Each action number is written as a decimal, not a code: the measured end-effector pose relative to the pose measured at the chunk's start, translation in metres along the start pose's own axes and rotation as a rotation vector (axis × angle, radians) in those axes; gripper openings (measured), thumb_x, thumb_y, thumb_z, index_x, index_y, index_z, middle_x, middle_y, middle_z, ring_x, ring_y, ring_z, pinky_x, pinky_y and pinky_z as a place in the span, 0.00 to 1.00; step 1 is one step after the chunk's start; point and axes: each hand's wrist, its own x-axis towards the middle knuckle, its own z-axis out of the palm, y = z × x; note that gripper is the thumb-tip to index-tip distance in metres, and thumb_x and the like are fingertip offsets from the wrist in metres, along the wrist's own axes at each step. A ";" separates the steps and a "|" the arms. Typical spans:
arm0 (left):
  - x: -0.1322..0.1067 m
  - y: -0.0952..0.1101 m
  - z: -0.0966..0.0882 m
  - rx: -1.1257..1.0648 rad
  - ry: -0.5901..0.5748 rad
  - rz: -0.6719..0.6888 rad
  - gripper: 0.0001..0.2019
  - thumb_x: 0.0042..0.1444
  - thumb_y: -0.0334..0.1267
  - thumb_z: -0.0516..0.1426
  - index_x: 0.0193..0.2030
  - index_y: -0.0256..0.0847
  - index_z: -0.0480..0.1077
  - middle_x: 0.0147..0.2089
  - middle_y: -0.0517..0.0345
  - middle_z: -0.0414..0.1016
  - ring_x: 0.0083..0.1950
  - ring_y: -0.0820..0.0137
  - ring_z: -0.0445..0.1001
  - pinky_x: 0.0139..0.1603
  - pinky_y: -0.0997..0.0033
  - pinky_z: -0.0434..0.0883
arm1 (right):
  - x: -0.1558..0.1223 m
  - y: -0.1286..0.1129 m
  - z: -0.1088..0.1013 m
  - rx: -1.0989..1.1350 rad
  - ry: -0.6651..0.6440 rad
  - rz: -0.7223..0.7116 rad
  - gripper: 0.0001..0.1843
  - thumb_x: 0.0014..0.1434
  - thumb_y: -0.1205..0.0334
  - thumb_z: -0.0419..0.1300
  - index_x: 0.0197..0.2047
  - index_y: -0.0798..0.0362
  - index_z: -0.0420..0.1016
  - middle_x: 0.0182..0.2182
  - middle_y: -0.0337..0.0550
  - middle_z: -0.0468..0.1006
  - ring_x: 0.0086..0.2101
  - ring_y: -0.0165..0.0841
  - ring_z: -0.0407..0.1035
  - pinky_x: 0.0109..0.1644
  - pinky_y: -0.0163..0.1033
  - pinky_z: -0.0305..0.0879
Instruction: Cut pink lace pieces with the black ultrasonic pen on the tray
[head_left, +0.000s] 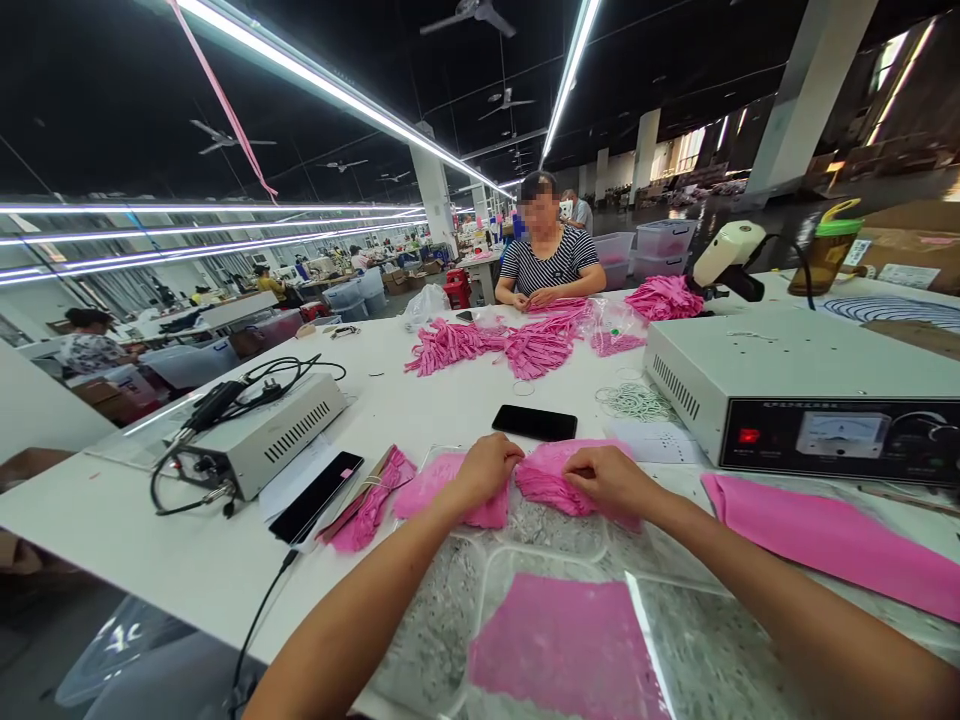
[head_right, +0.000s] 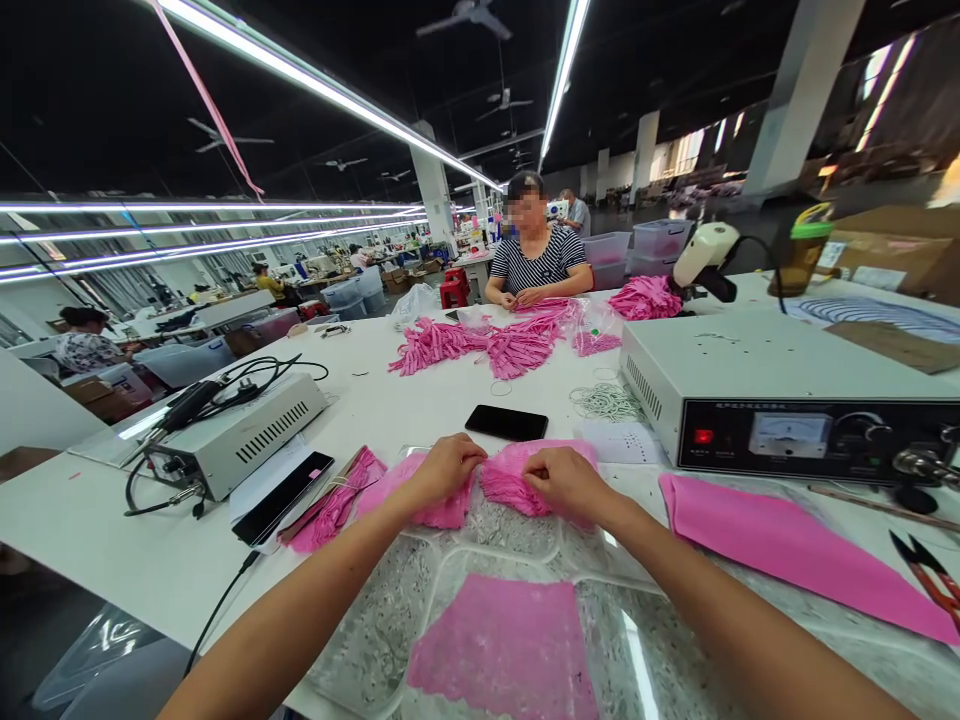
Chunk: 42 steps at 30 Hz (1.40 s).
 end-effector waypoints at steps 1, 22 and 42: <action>0.001 -0.001 0.000 -0.015 0.004 0.001 0.11 0.65 0.41 0.56 0.47 0.36 0.71 0.46 0.53 0.74 0.44 0.68 0.74 0.47 0.60 0.74 | 0.000 -0.001 -0.001 0.001 -0.002 0.002 0.15 0.64 0.52 0.58 0.35 0.57 0.73 0.31 0.37 0.74 0.29 0.29 0.69 0.34 0.37 0.69; 0.003 -0.002 0.004 -0.275 0.119 -0.052 0.10 0.65 0.41 0.55 0.46 0.35 0.71 0.43 0.54 0.74 0.42 0.69 0.75 0.45 0.62 0.75 | 0.045 -0.016 0.029 0.236 0.108 0.046 0.13 0.65 0.56 0.58 0.45 0.57 0.73 0.41 0.43 0.76 0.38 0.33 0.72 0.42 0.43 0.72; 0.001 -0.003 0.016 -0.328 0.207 -0.105 0.12 0.66 0.41 0.55 0.51 0.36 0.69 0.44 0.54 0.74 0.40 0.70 0.75 0.43 0.64 0.75 | 0.051 -0.007 0.044 0.491 0.143 0.049 0.12 0.64 0.56 0.59 0.45 0.57 0.73 0.40 0.42 0.75 0.36 0.32 0.72 0.38 0.40 0.72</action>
